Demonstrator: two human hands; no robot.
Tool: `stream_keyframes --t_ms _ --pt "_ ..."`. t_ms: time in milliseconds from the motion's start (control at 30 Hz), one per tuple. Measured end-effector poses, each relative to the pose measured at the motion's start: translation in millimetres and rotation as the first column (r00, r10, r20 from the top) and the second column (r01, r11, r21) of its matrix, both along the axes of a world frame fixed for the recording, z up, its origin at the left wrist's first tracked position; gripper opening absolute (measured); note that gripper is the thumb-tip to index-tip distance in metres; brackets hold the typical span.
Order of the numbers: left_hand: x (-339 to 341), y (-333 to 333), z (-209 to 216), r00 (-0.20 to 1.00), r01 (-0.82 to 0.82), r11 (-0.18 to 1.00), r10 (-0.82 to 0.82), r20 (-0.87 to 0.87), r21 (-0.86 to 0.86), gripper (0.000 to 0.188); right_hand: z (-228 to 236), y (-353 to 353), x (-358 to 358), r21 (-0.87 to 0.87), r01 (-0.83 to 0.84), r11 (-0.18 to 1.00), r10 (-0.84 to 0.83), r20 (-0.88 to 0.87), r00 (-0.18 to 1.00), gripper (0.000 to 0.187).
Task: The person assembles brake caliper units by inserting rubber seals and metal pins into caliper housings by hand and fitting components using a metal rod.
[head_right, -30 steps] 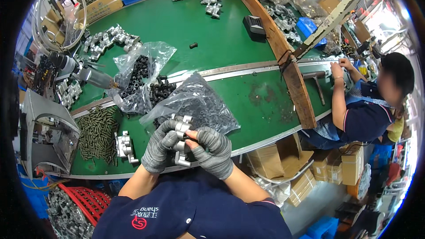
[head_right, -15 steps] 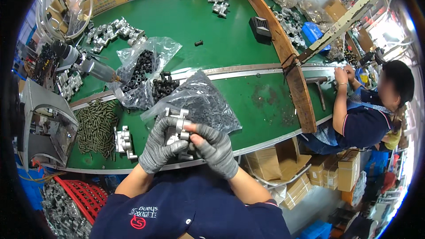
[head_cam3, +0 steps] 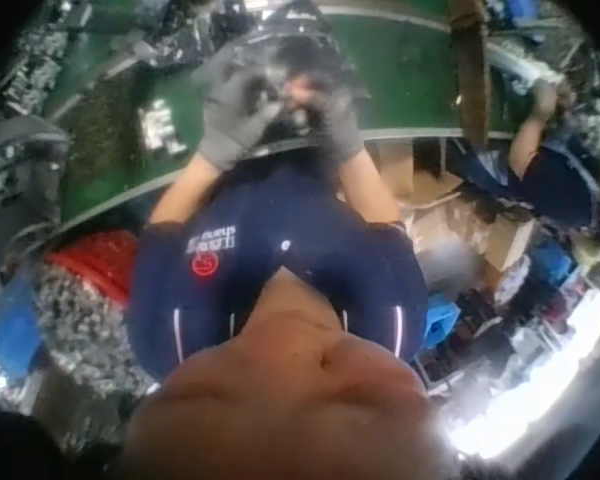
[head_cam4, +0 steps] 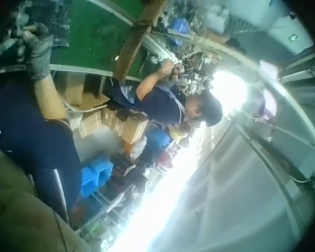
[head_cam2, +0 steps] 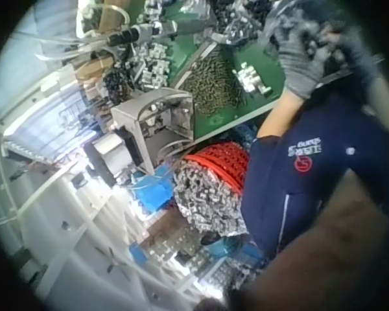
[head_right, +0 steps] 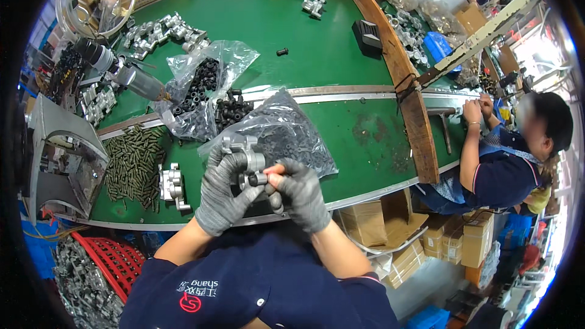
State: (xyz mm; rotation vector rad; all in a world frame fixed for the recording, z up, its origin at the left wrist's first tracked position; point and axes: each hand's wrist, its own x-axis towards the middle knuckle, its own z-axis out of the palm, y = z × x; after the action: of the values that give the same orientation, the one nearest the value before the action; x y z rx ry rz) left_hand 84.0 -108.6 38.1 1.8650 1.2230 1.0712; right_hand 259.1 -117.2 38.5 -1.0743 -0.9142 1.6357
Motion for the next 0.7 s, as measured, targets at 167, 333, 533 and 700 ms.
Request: stream_keyframes --t_ms 167,333,533,700 --pt "2 1 -9 0.969 -0.071 0.981 0.111 -0.22 0.18 0.045 -19 -1 -14 0.394 -0.156 0.906 -0.12 0.591 0.798 0.024" --pt "0 -4 -2 0.967 -0.065 0.97 0.12 -0.227 0.235 0.045 -34 2 -9 0.363 -0.12 0.924 -0.127 0.587 0.8 0.021" --pt "-24 -18 -20 0.994 0.067 0.991 -0.056 0.099 -0.12 0.052 -18 -8 -38 0.334 -0.122 0.934 -0.04 0.44 0.897 0.048" --pt "-69 -35 -4 0.971 0.226 0.924 -0.24 -0.007 -0.308 0.07 -37 -2 -32 0.014 -0.271 0.963 0.269 0.067 0.961 0.049"
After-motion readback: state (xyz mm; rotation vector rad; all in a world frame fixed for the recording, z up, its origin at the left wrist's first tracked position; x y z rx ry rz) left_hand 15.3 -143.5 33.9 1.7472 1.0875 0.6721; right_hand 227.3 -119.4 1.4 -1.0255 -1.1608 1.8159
